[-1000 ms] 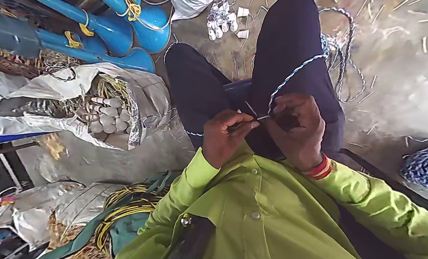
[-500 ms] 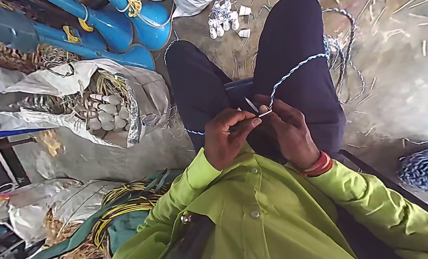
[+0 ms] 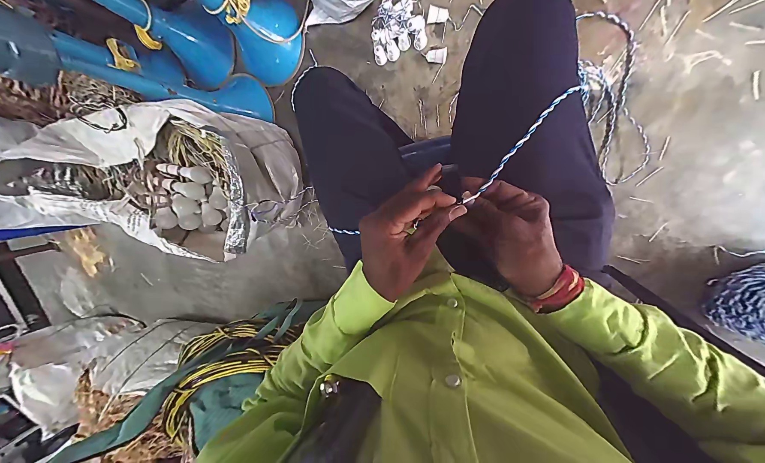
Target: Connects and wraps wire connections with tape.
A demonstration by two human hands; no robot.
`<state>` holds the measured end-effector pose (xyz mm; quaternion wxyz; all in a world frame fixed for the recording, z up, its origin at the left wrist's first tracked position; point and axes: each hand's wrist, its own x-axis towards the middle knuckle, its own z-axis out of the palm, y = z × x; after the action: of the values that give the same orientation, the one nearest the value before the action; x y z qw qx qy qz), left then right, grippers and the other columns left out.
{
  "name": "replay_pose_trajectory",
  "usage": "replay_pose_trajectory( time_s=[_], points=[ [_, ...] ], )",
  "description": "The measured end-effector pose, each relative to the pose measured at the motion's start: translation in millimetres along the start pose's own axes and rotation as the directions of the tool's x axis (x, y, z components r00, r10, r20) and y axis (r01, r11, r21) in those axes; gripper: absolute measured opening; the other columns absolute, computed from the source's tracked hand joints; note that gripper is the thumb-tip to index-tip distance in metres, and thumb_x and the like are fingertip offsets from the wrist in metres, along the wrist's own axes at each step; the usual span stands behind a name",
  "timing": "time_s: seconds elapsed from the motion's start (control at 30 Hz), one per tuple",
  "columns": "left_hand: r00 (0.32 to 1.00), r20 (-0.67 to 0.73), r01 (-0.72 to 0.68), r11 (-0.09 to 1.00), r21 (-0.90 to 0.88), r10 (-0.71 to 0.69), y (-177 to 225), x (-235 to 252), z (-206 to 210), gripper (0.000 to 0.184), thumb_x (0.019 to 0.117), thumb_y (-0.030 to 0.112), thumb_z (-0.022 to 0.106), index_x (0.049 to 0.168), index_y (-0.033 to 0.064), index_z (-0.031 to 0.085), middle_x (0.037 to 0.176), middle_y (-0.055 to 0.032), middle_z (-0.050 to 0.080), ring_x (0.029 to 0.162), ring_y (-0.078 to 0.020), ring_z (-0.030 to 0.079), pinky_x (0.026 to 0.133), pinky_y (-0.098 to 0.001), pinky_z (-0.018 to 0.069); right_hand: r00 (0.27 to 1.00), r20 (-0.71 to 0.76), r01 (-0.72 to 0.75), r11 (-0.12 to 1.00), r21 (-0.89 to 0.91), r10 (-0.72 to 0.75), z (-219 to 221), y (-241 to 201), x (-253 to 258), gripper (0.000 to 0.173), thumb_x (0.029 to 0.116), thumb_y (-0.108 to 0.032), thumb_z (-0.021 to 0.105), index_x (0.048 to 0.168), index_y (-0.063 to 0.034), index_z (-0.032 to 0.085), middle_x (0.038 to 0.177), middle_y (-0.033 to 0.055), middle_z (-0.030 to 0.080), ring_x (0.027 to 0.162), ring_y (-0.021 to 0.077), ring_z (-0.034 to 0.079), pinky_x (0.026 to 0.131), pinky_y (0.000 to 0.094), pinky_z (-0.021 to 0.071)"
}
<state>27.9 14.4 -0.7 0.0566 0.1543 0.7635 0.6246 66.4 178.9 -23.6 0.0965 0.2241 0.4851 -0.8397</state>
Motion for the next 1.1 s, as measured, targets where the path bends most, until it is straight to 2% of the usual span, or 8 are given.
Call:
replay_pose_trajectory(
  time_s=[0.07,0.13,0.23,0.33,0.47,0.8,0.97,1.1],
  points=[
    [0.997,-0.035,0.061,0.996,-0.059,-0.063,3,1,-2,0.015,0.0884,-0.005,0.075,0.103,-0.0096,0.072,0.112,-0.0178,0.074,0.104,-0.0203,0.073,0.089,-0.0316,0.0632,0.989,0.060,0.139,0.986,-0.088,-0.134,-4,6,1,0.018,0.1017,0.000,0.057,0.116,-0.0001,0.067,0.103,0.0064,0.075,0.089,0.0166,0.075,0.081,0.0344,0.0657],
    [0.982,-0.077,0.155,0.970,-0.189,-0.172,5,5,-5,0.013,0.0921,-0.005,0.070,0.104,-0.0069,0.071,0.094,-0.0088,0.075,0.081,-0.0119,0.073,0.073,-0.0280,0.0633,0.963,0.103,0.263,0.951,-0.163,-0.248,-7,10,2,0.015,0.1015,-0.002,0.060,0.115,0.0020,0.066,0.104,0.0080,0.074,0.089,0.0187,0.076,0.081,0.0366,0.0667],
    [0.915,-0.062,0.333,0.832,-0.443,-0.399,11,10,-11,0.009,0.0974,0.002,0.065,0.102,-0.0010,0.072,0.089,-0.0065,0.074,0.074,-0.0148,0.073,0.069,-0.0330,0.0655,0.944,0.094,0.330,0.924,-0.195,-0.317,-10,8,4,0.012,0.1017,-0.004,0.061,0.113,-0.0020,0.065,0.099,0.0029,0.072,0.086,0.0143,0.074,0.079,0.0345,0.0662],
    [0.952,-0.063,0.255,0.889,-0.381,-0.300,10,1,-7,0.010,0.0979,0.002,0.065,0.106,-0.0017,0.071,0.092,-0.0056,0.074,0.078,-0.0122,0.072,0.073,-0.0296,0.0638,0.963,0.117,0.260,0.951,-0.167,-0.242,-9,0,3,0.019,0.1017,-0.001,0.055,0.119,-0.0052,0.064,0.103,0.0013,0.070,0.088,0.0113,0.070,0.079,0.0309,0.0629],
    [0.969,-0.158,0.134,0.945,-0.300,-0.188,5,3,1,0.011,0.0929,-0.004,0.069,0.103,-0.0065,0.072,0.089,-0.0075,0.074,0.078,-0.0106,0.070,0.073,-0.0281,0.0616,0.978,0.168,0.144,0.980,-0.139,-0.120,-9,-2,-4,0.034,0.1012,-0.005,0.040,0.130,-0.0021,0.057,0.117,0.0105,0.070,0.099,0.0230,0.073,0.088,0.0426,0.0641],
    [0.976,-0.109,0.151,0.948,-0.279,-0.187,5,-2,6,0.013,0.0907,-0.006,0.071,0.104,-0.0058,0.072,0.090,-0.0060,0.074,0.076,-0.0066,0.069,0.070,-0.0232,0.0608,0.985,0.169,0.059,0.994,-0.089,-0.043,-4,-2,-3,0.050,0.0970,-0.003,0.048,0.147,-0.0040,0.050,0.122,0.0091,0.069,0.104,0.0196,0.071,0.092,0.0401,0.0616],
    [0.964,-0.011,0.252,0.931,-0.262,-0.264,11,-6,3,0.015,0.0953,0.001,0.068,0.110,-0.0004,0.070,0.092,-0.0042,0.071,0.075,-0.0063,0.066,0.067,-0.0211,0.0585,0.989,0.136,0.072,0.996,-0.049,-0.065,-6,4,-2,0.031,0.0985,0.000,0.051,0.124,-0.0036,0.068,0.108,0.0051,0.074,0.095,0.0144,0.072,0.088,0.0349,0.0616],
    [0.962,-0.045,0.245,0.923,-0.296,-0.270,8,-5,3,0.013,0.0959,0.002,0.068,0.109,0.0003,0.069,0.094,-0.0046,0.071,0.077,-0.0075,0.067,0.069,-0.0228,0.0594,0.988,0.116,0.137,0.946,-0.295,-0.106,-7,5,-4,0.021,0.0971,0.001,0.055,0.107,-0.0039,0.073,0.088,0.0003,0.074,0.072,0.0058,0.068,0.066,0.0233,0.0586]
  ],
)
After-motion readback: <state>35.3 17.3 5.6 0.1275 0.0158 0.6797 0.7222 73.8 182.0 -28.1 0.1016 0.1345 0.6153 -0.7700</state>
